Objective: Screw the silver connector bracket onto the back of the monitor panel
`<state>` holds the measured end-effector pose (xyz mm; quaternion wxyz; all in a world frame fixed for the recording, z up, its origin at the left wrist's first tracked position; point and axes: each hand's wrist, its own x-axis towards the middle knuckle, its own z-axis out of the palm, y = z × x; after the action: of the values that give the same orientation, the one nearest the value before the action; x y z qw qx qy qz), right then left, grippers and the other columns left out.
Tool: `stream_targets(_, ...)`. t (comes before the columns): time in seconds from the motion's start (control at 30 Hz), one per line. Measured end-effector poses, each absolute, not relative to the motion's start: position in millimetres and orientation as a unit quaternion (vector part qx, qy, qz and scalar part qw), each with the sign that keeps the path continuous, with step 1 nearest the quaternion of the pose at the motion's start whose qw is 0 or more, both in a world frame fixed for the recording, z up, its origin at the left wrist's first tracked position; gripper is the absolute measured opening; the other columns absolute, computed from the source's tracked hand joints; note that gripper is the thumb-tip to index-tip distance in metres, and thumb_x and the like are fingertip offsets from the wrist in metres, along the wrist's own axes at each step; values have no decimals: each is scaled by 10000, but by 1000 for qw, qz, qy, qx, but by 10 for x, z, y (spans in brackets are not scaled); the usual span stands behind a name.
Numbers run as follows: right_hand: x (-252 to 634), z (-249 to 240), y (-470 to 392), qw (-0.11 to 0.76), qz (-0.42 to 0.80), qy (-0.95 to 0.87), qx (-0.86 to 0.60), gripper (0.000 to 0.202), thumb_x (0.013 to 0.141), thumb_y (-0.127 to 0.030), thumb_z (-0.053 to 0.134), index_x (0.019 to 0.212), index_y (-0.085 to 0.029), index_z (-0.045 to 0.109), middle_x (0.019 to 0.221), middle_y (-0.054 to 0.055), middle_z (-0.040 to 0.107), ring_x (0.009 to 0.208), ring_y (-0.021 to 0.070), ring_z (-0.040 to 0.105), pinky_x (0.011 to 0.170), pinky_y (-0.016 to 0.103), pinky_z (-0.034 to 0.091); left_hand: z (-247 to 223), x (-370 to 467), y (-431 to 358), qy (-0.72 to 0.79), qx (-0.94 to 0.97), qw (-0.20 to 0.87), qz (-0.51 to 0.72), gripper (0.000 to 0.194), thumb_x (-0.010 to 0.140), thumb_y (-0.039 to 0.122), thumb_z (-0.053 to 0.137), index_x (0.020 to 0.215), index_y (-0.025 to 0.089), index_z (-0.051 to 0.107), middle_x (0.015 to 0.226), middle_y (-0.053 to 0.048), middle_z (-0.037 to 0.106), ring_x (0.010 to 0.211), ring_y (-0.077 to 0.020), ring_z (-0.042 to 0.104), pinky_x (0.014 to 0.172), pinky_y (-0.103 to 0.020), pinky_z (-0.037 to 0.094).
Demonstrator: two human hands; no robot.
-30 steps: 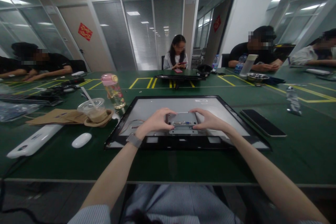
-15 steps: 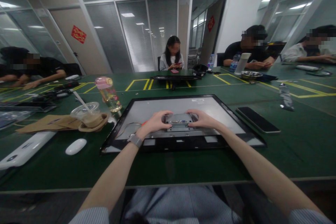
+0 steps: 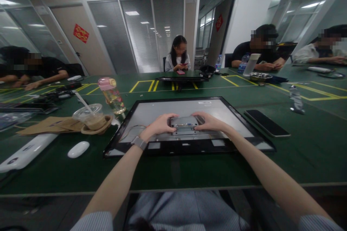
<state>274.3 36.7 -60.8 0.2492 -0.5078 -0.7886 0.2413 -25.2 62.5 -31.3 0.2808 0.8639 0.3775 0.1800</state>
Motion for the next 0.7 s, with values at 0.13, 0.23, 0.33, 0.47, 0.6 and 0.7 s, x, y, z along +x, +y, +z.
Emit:
stream_targets(0.13, 2696, -516, 329, 242, 230, -789, -515, 664, 711, -387, 851, 1315, -192, 654, 1353, 140, 677, 1269, 340, 617, 1106, 515, 445, -297, -269, 618, 370, 862, 285, 197, 723, 700, 249, 811, 1391, 160, 617, 1379, -129, 664, 1238, -308, 637, 1054, -409, 501)
stream_targets(0.23, 2672, -410, 275, 237, 222, -785, -528, 671, 715, -381, 846, 1322, -177, 647, 1367, 155, 666, 1250, 343, 627, 1076, 518, 471, -232, -286, 588, 372, 861, 281, 201, 699, 701, 248, 807, 1373, 165, 631, 1371, -124, 668, 1256, -313, 626, 1070, -420, 491)
stream_targets(0.33, 2668, -313, 208, 244, 217, -789, -521, 667, 727, -421, 837, 1322, -187, 648, 1391, 150, 654, 1295, 348, 598, 1123, 529, 429, -137, -315, 529, 368, 863, 275, 212, 657, 707, 243, 798, 1343, 177, 648, 1367, -106, 672, 1257, -300, 622, 1084, -408, 478)
stream_targets(0.47, 2683, -245, 130, 217, 231, -788, -529, 638, 678, -487, 861, 1239, -233, 692, 1337, 119, 687, 1254, 374, 614, 1097, 563, 446, -66, -360, 444, 354, 868, 296, 183, 585, 720, 290, 811, 1284, 201, 683, 1306, -77, 704, 1192, -282, 651, 1023, -378, 506)
stream_targets(0.6, 2681, -236, 79, 166, 247, -794, -530, 665, 625, -532, 876, 1181, -210, 707, 1259, 132, 706, 1158, 382, 647, 1032, 550, 494, -70, -361, 387, 341, 872, 321, 146, 550, 702, 292, 829, 1229, 198, 704, 1230, -68, 729, 1125, -271, 675, 931, -340, 531)
stream_targets(0.7, 2666, -241, 53, 151, 243, -799, -529, 674, 613, -529, 882, 1183, -220, 700, 1262, 127, 692, 1141, 371, 644, 1002, 523, 512, -72, -341, 363, 338, 876, 315, 136, 523, 698, 290, 832, 1199, 199, 714, 1189, -61, 735, 1096, -267, 679, 920, -335, 525)
